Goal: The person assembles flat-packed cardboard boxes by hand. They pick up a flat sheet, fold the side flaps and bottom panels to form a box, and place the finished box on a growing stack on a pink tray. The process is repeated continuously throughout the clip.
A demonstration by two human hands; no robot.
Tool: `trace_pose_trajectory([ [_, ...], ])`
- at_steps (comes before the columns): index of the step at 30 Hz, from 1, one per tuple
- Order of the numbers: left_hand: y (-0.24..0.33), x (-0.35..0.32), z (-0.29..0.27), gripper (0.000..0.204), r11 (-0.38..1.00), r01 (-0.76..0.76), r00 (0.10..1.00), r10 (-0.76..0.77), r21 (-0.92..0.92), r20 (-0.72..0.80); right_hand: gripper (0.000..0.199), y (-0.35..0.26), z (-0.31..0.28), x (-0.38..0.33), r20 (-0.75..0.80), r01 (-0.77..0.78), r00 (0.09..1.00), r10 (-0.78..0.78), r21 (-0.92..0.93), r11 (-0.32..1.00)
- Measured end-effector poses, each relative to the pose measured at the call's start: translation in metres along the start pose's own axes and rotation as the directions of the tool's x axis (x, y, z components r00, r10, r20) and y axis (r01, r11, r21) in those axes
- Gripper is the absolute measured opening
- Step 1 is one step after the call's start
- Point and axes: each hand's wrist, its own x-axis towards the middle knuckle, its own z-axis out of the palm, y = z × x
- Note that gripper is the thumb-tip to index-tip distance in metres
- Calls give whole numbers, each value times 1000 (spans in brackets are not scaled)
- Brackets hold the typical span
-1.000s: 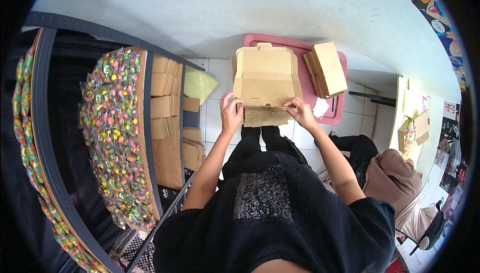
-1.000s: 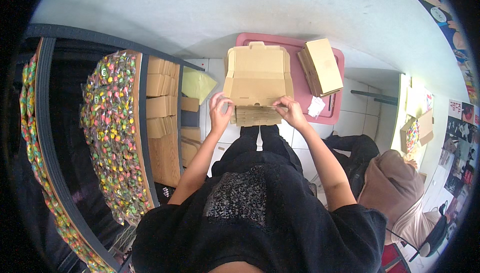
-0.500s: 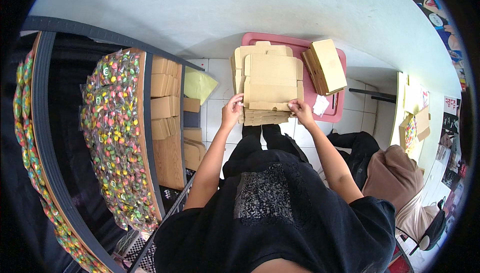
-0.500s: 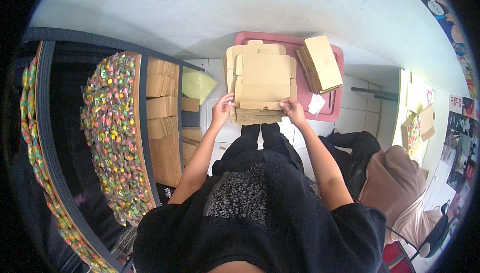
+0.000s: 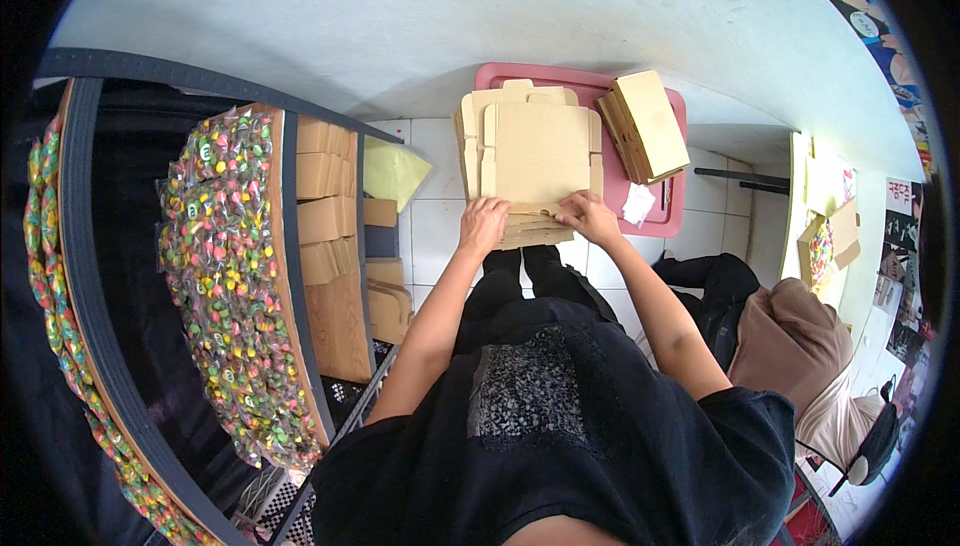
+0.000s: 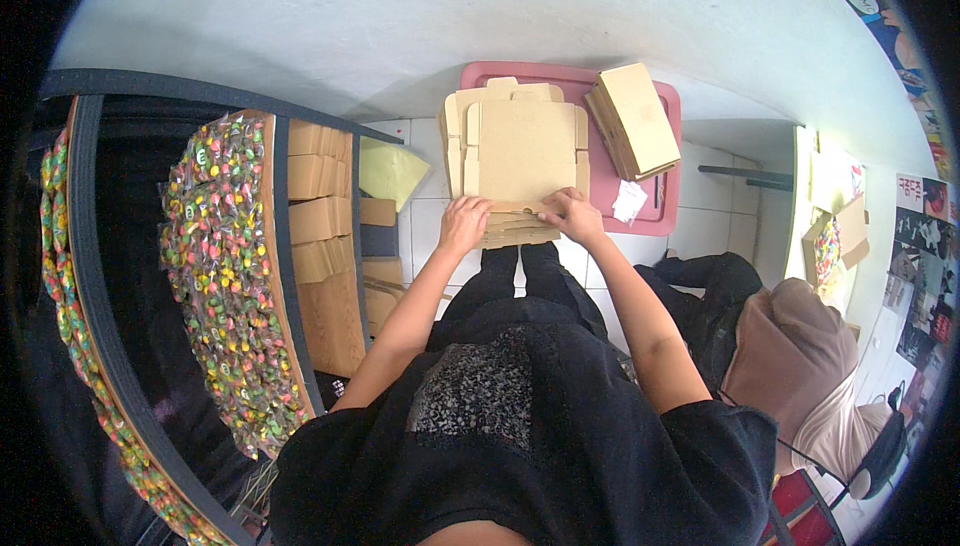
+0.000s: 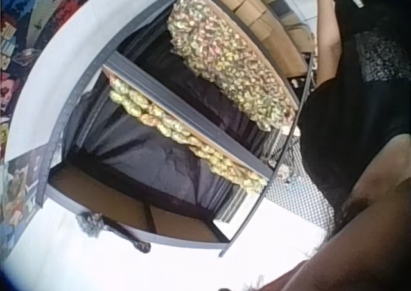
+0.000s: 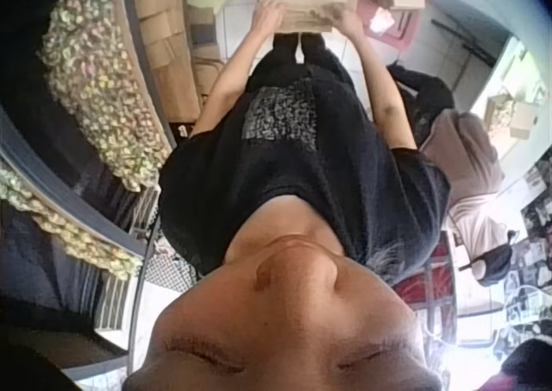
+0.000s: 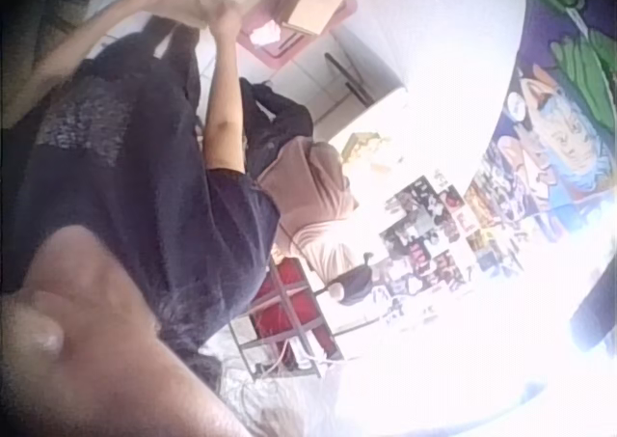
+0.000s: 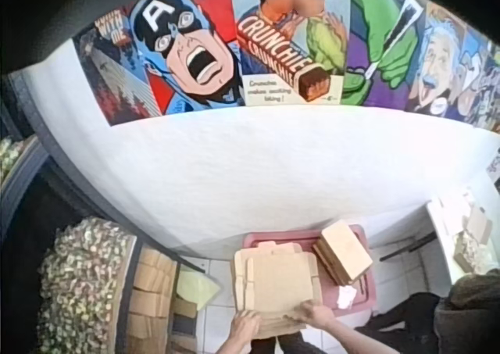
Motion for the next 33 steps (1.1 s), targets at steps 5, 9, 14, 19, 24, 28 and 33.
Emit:
trace_pose_trajectory([
  [5, -1, 4, -7, 13, 997, 50, 999, -49, -65, 21, 26, 19, 6, -6, -95, 110, 987, -126, -156, 982],
  [9, 1, -1, -9, 11, 990, 102, 984, -115, -101, -133, 27, 41, 23, -11, -395, -71, 913, 100, 88, 994],
  [14, -1, -4, -11, 12, 968, 147, 968, -182, -202, -172, 34, 53, 21, -18, -194, -226, 929, 314, 373, 900],
  [19, -7, -2, -20, 14, 914, 248, 947, -299, -323, -119, 33, 59, 6, -19, -205, 11, 976, 77, 398, 918],
  [24, -9, 2, -24, 11, 805, 375, 904, -428, -460, -10, 24, 57, 3, -18, -146, 106, 988, -56, 360, 927],
  [28, -15, -4, -26, 23, 972, 129, 972, -163, -194, -172, 15, 55, 10, -11, -115, -13, 988, 99, 586, 810],
  [33, 5, -1, -32, 53, 985, 162, 986, -163, 61, 18, 12, 68, 24, -4, -132, -37, 975, 181, 701, 712],
])
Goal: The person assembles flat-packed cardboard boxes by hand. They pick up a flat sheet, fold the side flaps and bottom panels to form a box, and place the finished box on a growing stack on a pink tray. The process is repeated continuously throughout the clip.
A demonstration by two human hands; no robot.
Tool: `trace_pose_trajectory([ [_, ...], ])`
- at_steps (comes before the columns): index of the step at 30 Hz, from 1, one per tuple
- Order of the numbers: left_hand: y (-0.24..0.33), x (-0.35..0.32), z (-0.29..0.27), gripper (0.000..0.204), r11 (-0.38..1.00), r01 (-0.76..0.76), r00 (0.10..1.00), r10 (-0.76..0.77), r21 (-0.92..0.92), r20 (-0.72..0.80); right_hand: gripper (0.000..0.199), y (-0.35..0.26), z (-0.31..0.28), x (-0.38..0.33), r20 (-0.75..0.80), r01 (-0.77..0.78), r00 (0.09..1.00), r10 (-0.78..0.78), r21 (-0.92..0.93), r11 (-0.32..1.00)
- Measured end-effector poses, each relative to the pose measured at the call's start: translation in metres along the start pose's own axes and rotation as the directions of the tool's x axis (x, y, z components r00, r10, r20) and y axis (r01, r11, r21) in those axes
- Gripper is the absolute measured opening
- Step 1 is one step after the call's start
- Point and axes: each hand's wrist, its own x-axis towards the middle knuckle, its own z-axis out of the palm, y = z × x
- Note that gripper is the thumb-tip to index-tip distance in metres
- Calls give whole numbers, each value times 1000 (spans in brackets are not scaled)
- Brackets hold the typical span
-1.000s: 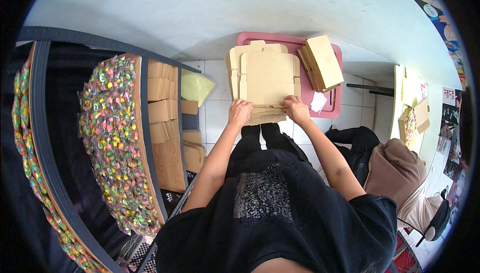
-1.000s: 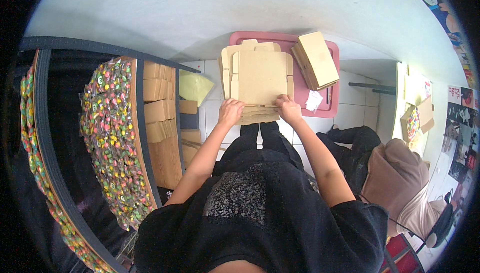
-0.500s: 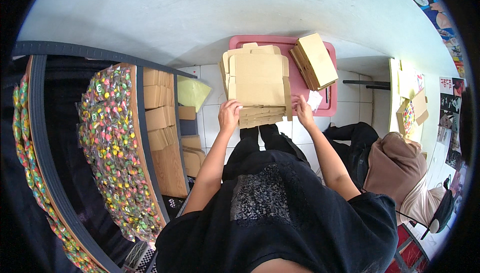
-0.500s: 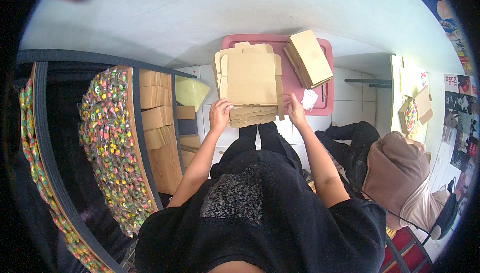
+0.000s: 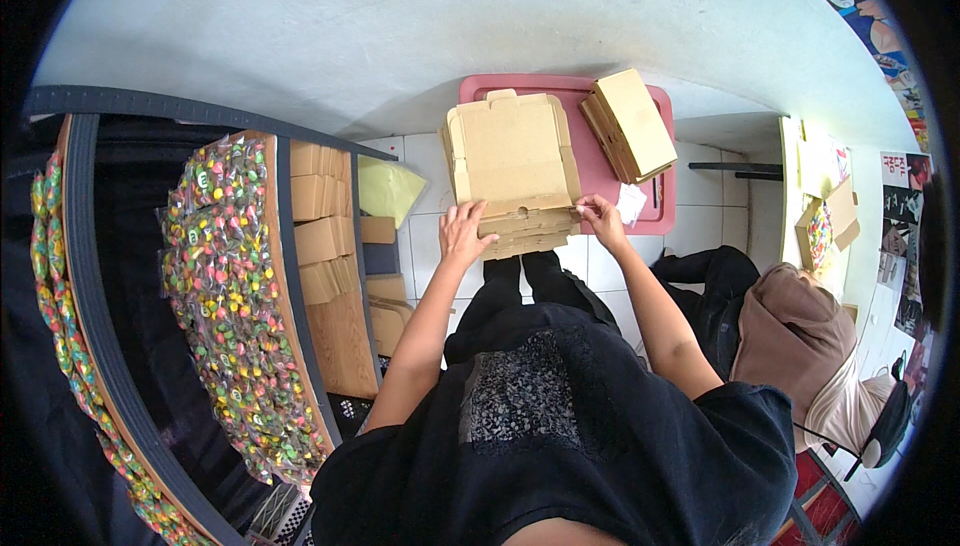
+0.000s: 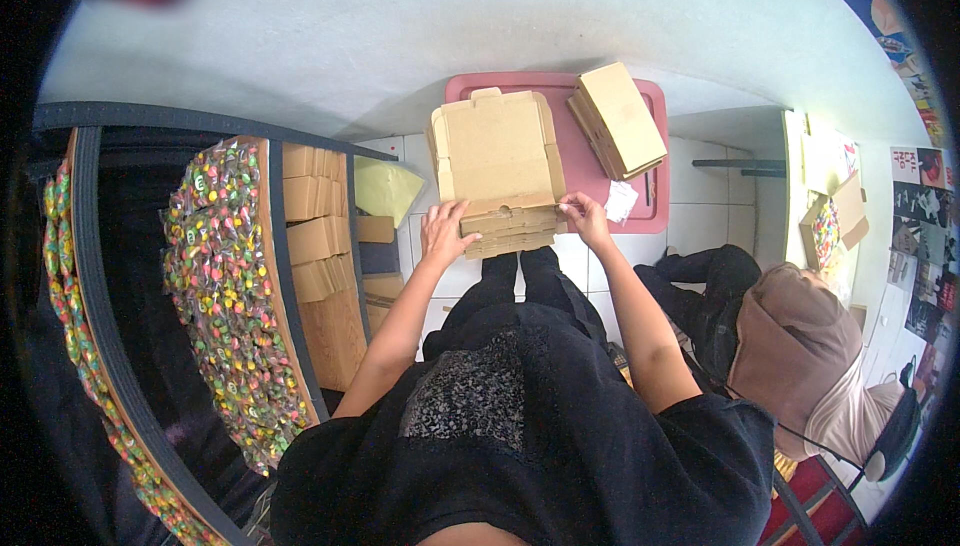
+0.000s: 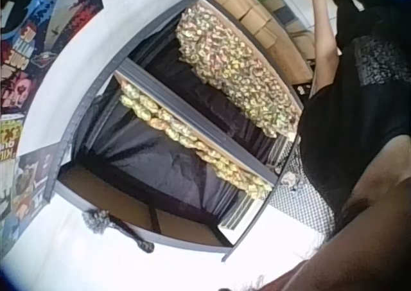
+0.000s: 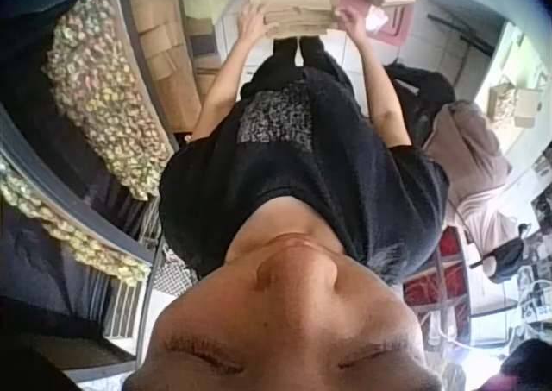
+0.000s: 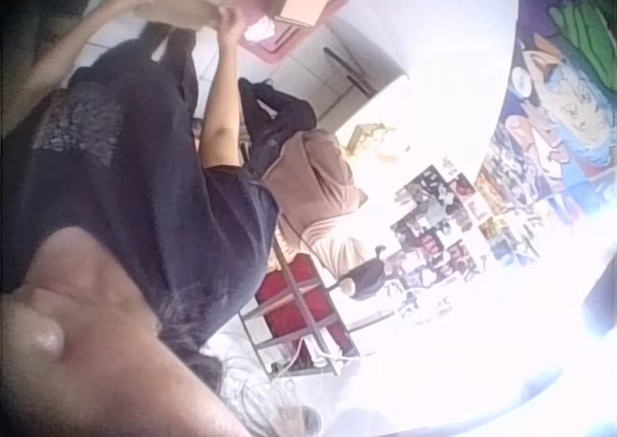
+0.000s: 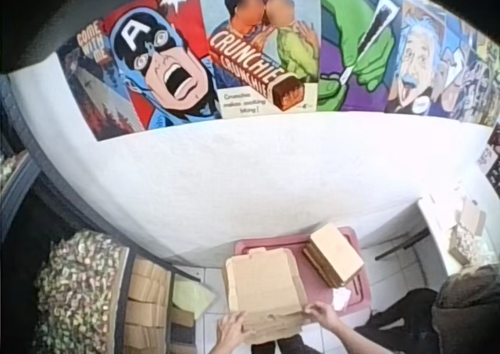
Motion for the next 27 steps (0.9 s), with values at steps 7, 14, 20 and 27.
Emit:
trace_pose_trajectory([
  [7, -5, 2, 24, 39, 982, 24, 999, -30, -185, -28, 12, 10, 2, -3, -42, -193, 973, 229, 404, 894],
  [14, -10, -8, 36, 25, 926, -131, 990, 102, -355, -101, 20, 6, 2, 8, 11, -146, 989, 148, -111, 983],
  [20, 0, -6, 33, 21, 902, -87, 985, 14, -423, -173, 30, -26, 6, 2, 85, 105, 994, -75, -456, 884],
  [27, 8, 6, 31, 28, 829, 282, 938, -344, -484, -42, 46, -40, 9, -6, 195, 202, 973, -122, -475, 857],
])
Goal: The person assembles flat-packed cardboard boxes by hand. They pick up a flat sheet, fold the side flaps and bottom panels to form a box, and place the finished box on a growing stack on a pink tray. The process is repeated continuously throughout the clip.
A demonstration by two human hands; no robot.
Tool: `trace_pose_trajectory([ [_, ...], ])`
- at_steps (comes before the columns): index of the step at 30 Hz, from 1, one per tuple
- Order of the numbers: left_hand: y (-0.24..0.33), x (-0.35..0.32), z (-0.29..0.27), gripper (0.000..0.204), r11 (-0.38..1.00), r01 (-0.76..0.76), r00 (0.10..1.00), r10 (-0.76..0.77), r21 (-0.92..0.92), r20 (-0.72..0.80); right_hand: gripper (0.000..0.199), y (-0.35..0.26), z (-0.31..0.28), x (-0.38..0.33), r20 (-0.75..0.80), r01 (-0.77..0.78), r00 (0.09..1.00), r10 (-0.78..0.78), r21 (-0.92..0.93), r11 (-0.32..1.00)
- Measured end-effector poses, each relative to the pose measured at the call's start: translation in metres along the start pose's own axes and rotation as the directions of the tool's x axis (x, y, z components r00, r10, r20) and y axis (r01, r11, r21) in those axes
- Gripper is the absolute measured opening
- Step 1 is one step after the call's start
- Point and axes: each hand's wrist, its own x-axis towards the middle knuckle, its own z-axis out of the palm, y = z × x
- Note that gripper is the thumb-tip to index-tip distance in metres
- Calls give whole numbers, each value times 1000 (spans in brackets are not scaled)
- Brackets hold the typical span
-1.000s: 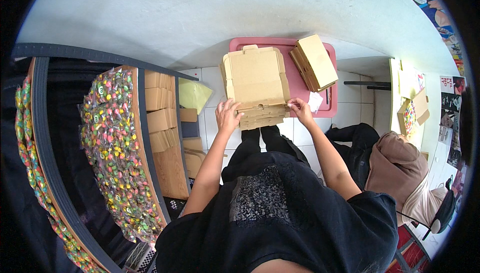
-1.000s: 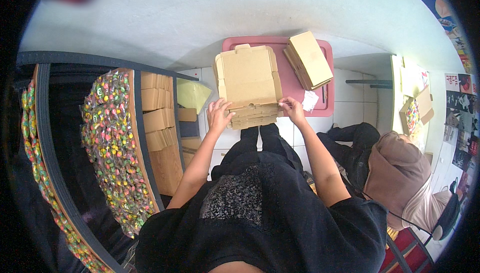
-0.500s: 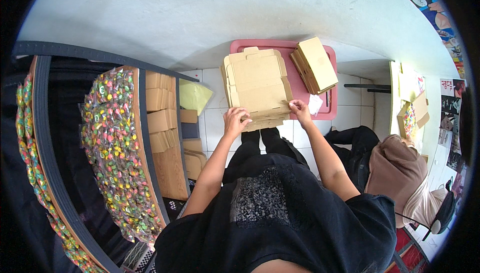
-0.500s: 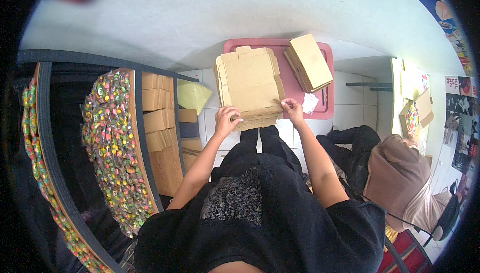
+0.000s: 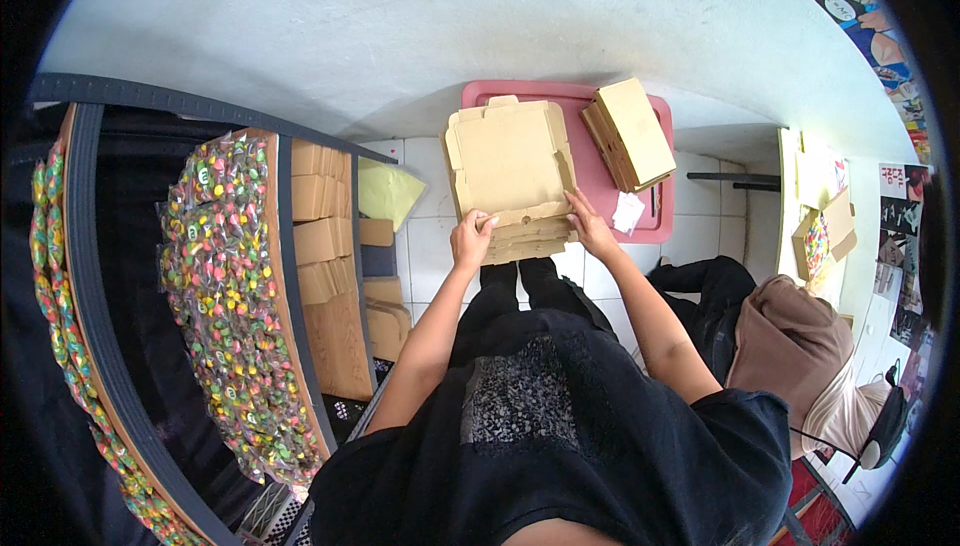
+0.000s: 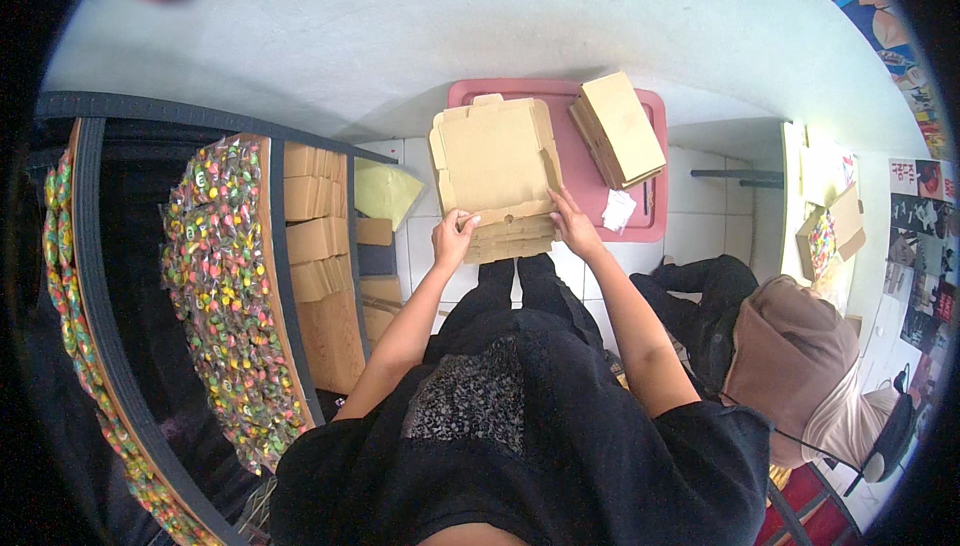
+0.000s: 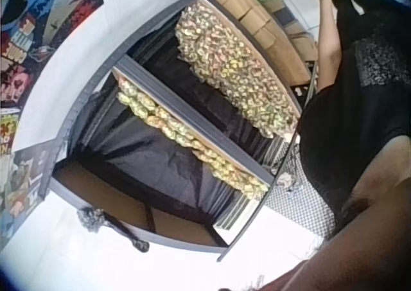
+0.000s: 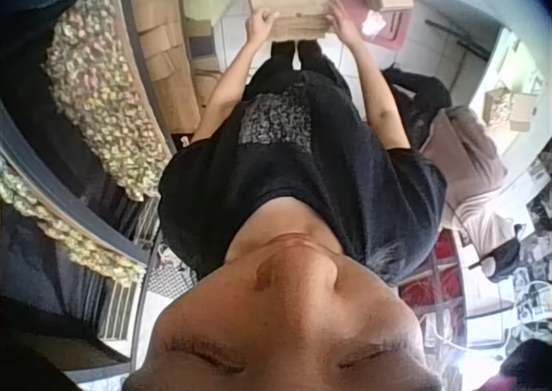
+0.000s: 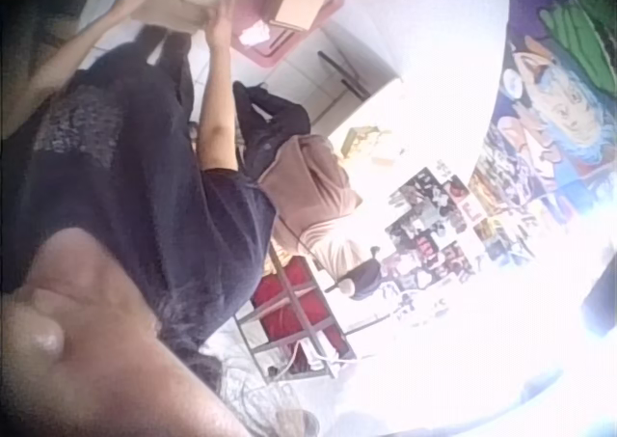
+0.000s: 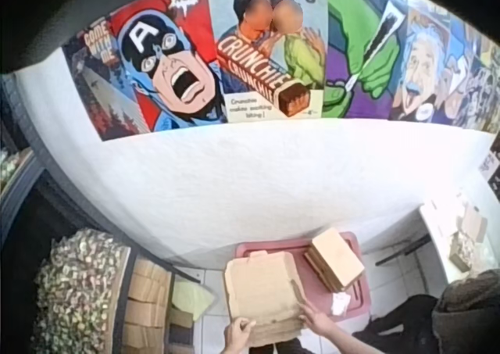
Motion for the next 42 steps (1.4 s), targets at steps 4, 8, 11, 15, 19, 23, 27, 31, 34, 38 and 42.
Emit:
trace_pose_trajectory([
  [4, -3, 9, 9, 29, 991, 130, 991, -130, -22, 18, 39, 3, 6, 6, -144, 13, 989, -18, -33, 999],
  [8, -15, 18, 20, 29, 978, 205, 979, -205, -31, 7, 32, -8, 5, 10, -177, 20, 982, -59, -211, 977],
  [11, -30, 23, 28, 31, 972, 194, 981, -192, -136, 29, 29, -9, 4, 16, -204, -1, 978, -47, -231, 973],
  [15, -42, 23, 34, 28, 960, 184, 983, -181, -213, 30, 23, -9, 2, 22, -214, -217, 957, 197, -75, 973],
  [19, -37, 21, 37, 22, 958, 177, 984, -173, -226, 37, 18, 24, 13, 21, -359, -212, 908, 217, 52, 976],
  [23, -37, 20, 37, 21, 965, 193, 980, -197, -178, -5, 17, 20, 15, 25, -308, -164, 935, 177, 68, 984],
  [27, -36, 23, 39, 26, 960, 237, 971, -240, -150, -4, 19, 16, 13, 28, -285, -152, 940, 188, 142, 978],
  [31, -32, 26, 37, 31, 951, 294, 955, -296, -93, -13, 26, 11, -2, 25, -60, -31, 998, 34, 52, 998],
  [34, -22, 27, 35, 32, 938, 339, 940, -341, -78, -25, 31, 4, -11, 21, 57, 113, 992, -110, -55, 992],
  [38, -9, 24, 29, 34, 963, 262, 961, -267, -63, -76, 33, -1, -5, 24, 48, 99, 995, -91, -209, 973],
  [42, -12, 18, 23, 31, 971, 160, 984, -172, -175, -52, 28, -3, 3, 28, 18, 130, 991, -130, -257, 958],
])
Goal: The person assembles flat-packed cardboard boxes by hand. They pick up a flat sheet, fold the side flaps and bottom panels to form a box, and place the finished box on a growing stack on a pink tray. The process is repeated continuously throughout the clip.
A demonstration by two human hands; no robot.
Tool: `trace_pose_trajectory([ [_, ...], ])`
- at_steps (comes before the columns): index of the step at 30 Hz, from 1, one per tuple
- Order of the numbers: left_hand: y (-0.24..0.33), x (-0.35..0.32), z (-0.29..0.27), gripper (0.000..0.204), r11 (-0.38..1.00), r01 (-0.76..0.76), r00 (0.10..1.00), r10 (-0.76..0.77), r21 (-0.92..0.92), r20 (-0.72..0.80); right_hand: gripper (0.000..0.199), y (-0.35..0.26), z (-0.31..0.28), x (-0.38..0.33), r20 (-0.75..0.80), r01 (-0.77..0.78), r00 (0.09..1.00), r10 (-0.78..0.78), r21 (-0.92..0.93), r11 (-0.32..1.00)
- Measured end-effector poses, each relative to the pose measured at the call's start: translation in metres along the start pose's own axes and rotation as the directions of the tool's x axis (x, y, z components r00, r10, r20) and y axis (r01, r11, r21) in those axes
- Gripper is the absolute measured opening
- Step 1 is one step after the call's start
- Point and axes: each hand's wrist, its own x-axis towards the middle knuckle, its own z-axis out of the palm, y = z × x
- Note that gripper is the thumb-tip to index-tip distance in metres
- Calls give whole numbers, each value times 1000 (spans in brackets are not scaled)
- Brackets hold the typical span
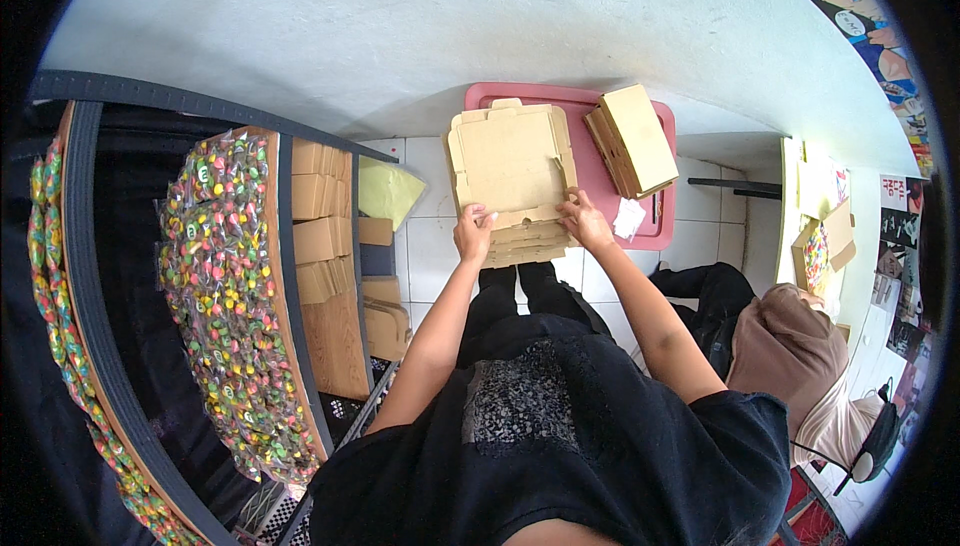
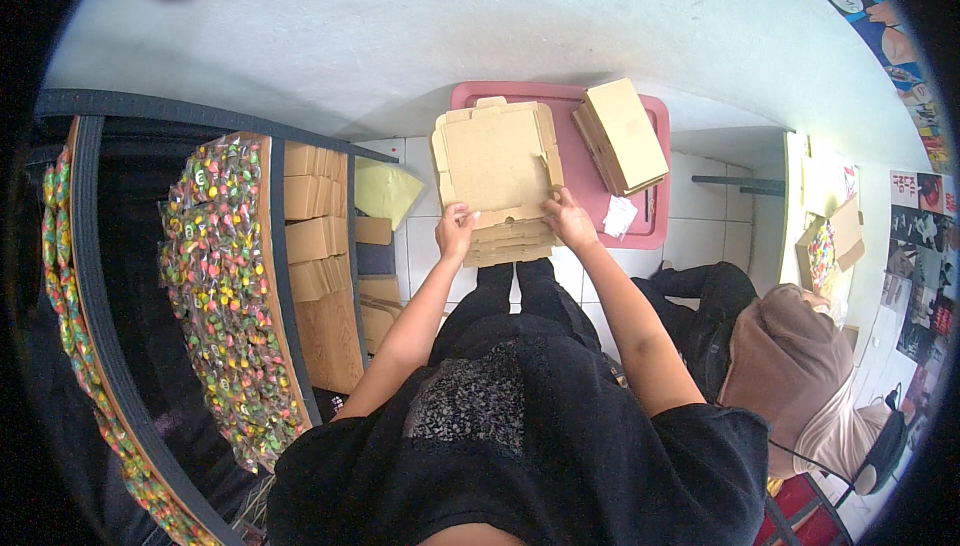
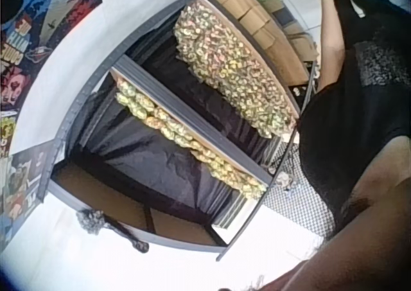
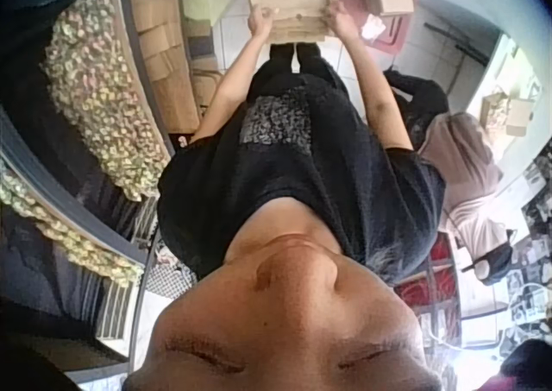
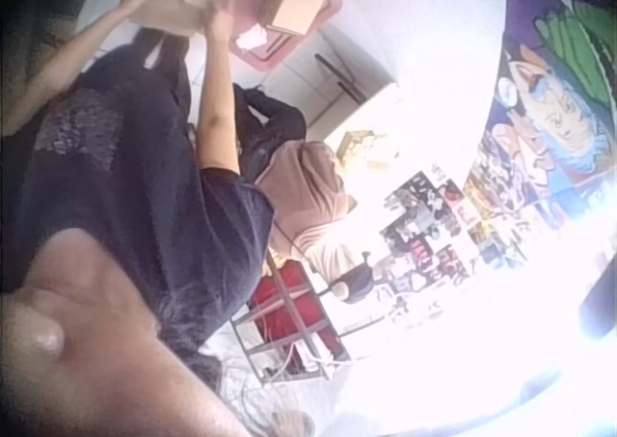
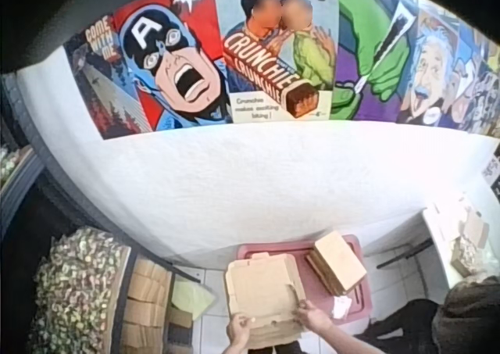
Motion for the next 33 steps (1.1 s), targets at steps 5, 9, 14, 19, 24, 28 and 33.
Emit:
trace_pose_trajectory([
  [5, -7, -8, -15, 18, 971, -237, 971, 235, -25, -49, 22, 3, 4, 0, 3, 0, 1000, 0, -44, 999],
  [9, -18, -8, -26, 17, 969, -235, 926, 248, 80, -286, 19, 1, -1, 2, 60, 17, 998, -11, -109, 994],
  [14, -30, -13, -29, 17, 993, -59, 972, 34, -103, -231, 21, 2, 1, 4, 125, 41, 992, -23, -140, 989],
  [19, -17, -10, -31, 16, 981, -99, 992, 83, -169, -99, 20, 9, 3, 2, 176, 98, 982, -71, -152, 983],
  [24, -10, -7, -34, 20, 981, -130, 988, 141, -142, 69, 19, 8, 2, 5, 172, 106, 981, -83, -129, 986],
  [28, 0, -6, -41, 27, 973, -190, 968, 207, -131, 138, 18, 13, 2, 4, 201, 84, 978, -61, -106, 991],
  [33, -31, 10, -37, 32, 988, -60, 989, 78, -141, 127, 15, 11, -1, 7, 186, 69, 980, -66, -9, 998],
])
